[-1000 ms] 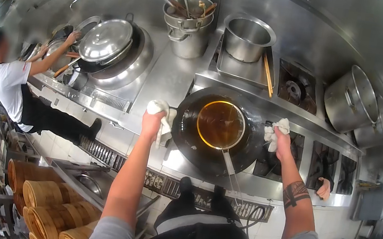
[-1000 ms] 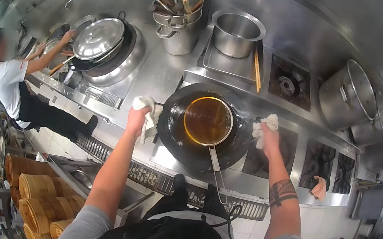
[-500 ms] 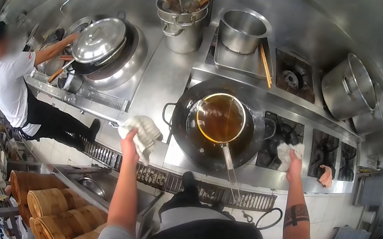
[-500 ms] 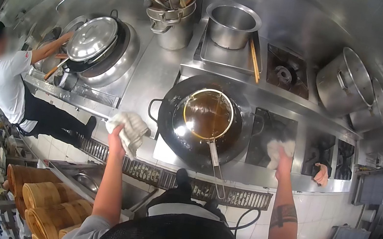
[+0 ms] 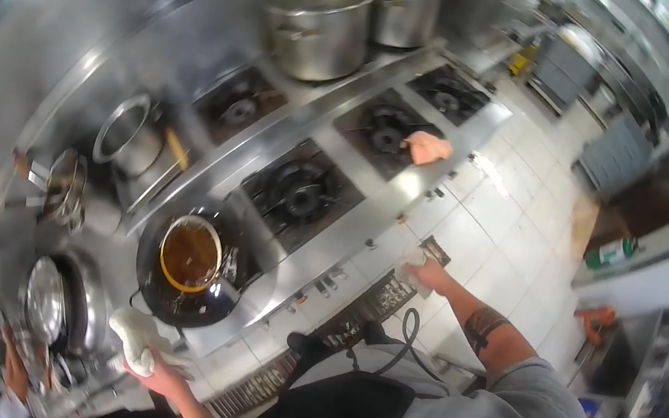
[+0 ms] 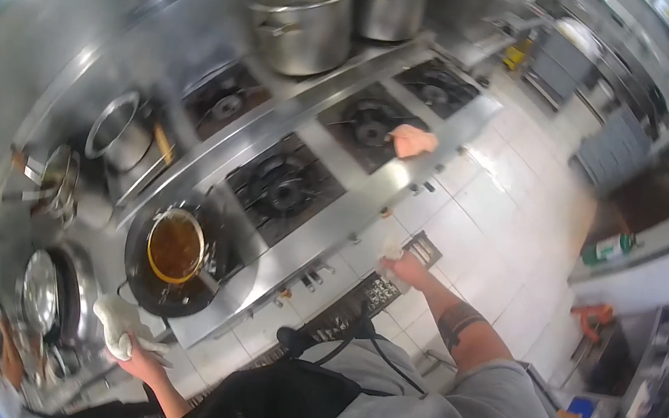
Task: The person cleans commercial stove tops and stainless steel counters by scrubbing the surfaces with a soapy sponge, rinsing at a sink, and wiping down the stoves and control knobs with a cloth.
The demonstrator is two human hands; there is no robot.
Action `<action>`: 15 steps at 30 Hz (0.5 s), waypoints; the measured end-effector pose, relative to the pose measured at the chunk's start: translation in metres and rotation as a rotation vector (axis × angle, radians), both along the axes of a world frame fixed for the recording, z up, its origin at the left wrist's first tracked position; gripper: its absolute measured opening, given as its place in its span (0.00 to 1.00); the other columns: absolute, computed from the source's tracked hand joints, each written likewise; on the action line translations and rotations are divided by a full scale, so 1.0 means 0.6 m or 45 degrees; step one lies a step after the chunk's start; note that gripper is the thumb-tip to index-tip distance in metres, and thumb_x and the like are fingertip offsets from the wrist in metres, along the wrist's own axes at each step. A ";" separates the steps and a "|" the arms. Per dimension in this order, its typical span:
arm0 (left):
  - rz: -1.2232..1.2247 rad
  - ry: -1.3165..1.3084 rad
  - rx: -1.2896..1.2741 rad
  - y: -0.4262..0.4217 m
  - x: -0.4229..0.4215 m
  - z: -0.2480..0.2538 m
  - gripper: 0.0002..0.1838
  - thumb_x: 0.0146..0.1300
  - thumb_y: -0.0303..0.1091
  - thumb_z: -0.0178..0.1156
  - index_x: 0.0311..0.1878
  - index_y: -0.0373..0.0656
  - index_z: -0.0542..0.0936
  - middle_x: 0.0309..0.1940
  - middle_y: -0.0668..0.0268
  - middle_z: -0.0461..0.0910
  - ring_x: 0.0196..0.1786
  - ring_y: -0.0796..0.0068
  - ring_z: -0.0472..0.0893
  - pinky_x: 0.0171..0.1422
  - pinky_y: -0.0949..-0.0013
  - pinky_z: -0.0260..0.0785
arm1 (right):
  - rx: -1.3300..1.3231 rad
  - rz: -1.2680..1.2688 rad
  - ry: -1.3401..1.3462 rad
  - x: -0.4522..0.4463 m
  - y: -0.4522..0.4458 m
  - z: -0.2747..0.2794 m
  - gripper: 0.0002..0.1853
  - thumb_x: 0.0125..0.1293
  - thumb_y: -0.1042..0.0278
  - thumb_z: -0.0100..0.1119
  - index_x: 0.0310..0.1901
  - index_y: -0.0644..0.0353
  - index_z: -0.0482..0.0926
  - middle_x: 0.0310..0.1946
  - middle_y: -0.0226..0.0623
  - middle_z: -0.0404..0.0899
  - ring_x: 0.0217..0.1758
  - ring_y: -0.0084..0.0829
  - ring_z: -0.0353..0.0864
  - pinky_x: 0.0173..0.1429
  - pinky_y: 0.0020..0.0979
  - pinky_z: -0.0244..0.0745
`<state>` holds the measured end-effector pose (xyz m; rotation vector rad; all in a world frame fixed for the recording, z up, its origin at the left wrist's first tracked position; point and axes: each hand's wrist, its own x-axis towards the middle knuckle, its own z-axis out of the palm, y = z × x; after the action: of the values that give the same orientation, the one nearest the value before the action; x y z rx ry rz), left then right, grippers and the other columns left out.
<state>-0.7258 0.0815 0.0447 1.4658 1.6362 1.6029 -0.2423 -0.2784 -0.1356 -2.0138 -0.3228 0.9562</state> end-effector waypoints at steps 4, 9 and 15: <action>-0.808 -0.052 -0.052 -0.036 0.236 0.051 0.25 0.60 0.26 0.68 0.60 0.29 0.76 0.53 0.56 0.81 0.54 0.66 0.80 0.62 0.64 0.72 | -0.318 -0.088 0.025 -0.056 -0.193 0.040 0.23 0.65 0.49 0.62 0.56 0.53 0.81 0.46 0.41 0.87 0.48 0.38 0.85 0.54 0.36 0.78; -1.788 0.176 -0.168 -0.240 0.579 0.103 0.28 0.58 0.22 0.65 0.64 0.35 0.74 0.57 0.56 0.80 0.59 0.65 0.78 0.68 0.63 0.66 | -0.113 -0.260 -0.404 -0.185 -0.432 -0.098 0.22 0.64 0.49 0.63 0.52 0.55 0.84 0.45 0.44 0.87 0.48 0.41 0.85 0.55 0.41 0.78; -2.898 0.132 -0.007 -0.664 0.786 0.135 0.26 0.60 0.22 0.62 0.64 0.32 0.73 0.57 0.56 0.80 0.59 0.65 0.79 0.67 0.63 0.68 | 0.061 -1.195 0.030 -0.358 -0.521 -0.018 0.18 0.64 0.53 0.64 0.48 0.57 0.84 0.41 0.38 0.86 0.44 0.34 0.83 0.49 0.35 0.77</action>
<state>-0.2540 -0.3172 0.1257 1.8117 -0.5179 0.0647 -0.4569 -0.5907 -0.1462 -1.7883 0.5749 0.3591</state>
